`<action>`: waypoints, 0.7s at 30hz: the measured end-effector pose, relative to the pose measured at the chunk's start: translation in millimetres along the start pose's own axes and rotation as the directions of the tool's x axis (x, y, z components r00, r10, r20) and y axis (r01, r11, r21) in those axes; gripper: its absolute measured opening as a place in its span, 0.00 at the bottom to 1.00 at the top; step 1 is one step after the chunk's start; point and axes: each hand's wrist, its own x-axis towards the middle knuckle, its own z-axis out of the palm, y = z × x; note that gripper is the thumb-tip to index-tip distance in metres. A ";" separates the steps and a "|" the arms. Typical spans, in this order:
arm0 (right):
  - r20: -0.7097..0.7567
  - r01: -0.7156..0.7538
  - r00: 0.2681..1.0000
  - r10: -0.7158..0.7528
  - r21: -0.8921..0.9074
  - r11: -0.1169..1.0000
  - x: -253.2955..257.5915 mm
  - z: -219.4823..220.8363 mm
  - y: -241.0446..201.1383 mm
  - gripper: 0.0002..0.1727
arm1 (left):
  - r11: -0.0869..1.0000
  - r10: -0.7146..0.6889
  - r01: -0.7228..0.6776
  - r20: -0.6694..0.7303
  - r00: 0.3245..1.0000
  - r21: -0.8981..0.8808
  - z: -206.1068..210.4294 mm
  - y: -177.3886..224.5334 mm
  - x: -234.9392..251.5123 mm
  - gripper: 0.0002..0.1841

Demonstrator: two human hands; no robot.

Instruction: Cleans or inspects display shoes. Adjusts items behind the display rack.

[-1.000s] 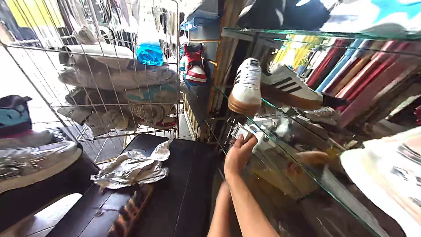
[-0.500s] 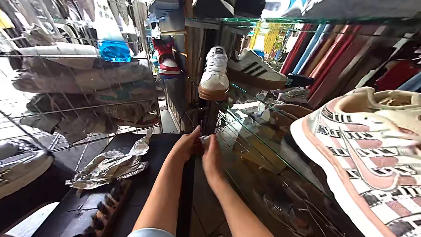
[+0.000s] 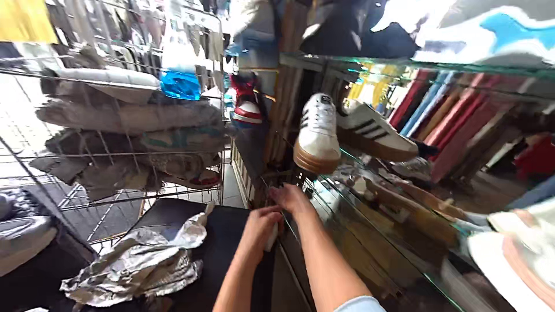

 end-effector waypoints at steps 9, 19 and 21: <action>-0.246 0.185 0.952 -0.184 -0.020 0.983 17.8 34.3 -49.6 0.12 | 0.998 0.005 -0.012 0.116 0.993 0.057 12.2 -19.9 40.3 0.21; -0.115 0.431 0.892 -0.437 -0.074 0.899 81.0 -27.4 -5.9 0.09 | 0.983 -0.158 0.131 0.221 0.962 0.131 -13.3 19.9 28.8 0.22; -0.049 0.274 0.945 -0.324 -0.423 0.864 59.1 -16.6 -12.5 0.13 | 0.955 -0.169 0.141 0.088 0.982 0.259 -24.3 26.9 26.6 0.21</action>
